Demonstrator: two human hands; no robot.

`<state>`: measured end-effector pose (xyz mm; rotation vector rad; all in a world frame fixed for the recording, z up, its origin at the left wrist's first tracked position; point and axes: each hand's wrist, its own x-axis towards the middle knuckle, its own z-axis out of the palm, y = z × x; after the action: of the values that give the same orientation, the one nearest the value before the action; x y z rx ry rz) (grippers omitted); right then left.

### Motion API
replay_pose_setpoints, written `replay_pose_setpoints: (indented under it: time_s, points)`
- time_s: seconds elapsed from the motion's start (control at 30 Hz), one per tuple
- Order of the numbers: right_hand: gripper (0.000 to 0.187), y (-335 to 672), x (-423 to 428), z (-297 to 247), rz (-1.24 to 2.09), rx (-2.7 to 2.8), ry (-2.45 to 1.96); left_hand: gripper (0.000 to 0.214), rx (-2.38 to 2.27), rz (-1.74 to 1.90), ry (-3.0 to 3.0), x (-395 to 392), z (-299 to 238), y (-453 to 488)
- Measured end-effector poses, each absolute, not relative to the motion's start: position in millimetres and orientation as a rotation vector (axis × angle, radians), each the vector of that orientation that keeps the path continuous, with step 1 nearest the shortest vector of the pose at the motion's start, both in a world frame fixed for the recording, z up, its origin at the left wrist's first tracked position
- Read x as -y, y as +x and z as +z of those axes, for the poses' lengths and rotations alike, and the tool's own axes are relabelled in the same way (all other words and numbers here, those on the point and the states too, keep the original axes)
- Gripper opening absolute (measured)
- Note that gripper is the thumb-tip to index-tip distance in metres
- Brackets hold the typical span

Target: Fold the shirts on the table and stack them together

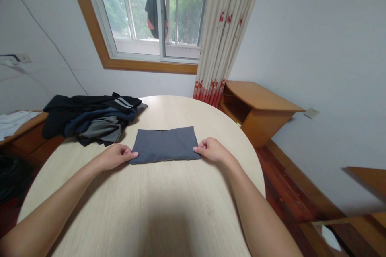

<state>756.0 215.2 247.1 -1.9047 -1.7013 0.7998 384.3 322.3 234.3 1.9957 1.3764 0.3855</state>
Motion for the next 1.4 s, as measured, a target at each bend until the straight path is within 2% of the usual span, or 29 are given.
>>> replay_pose_setpoints:
  time_s: [0.5,1.13,1.4]
  points:
    - [0.053,752.6,-213.7,248.3,1.291,1.596,-1.811,0.053,-1.079,0.236,1.835,-322.2,230.3,381.8]
    - [0.045,764.9,-212.5,251.4,1.138,1.571,-1.857,0.048,-1.255,0.298,1.986,-328.7,241.7,372.0]
    - [0.046,766.0,-208.0,250.5,1.423,1.655,-1.799,0.045,-1.149,0.022,1.959,-315.0,249.5,377.7]
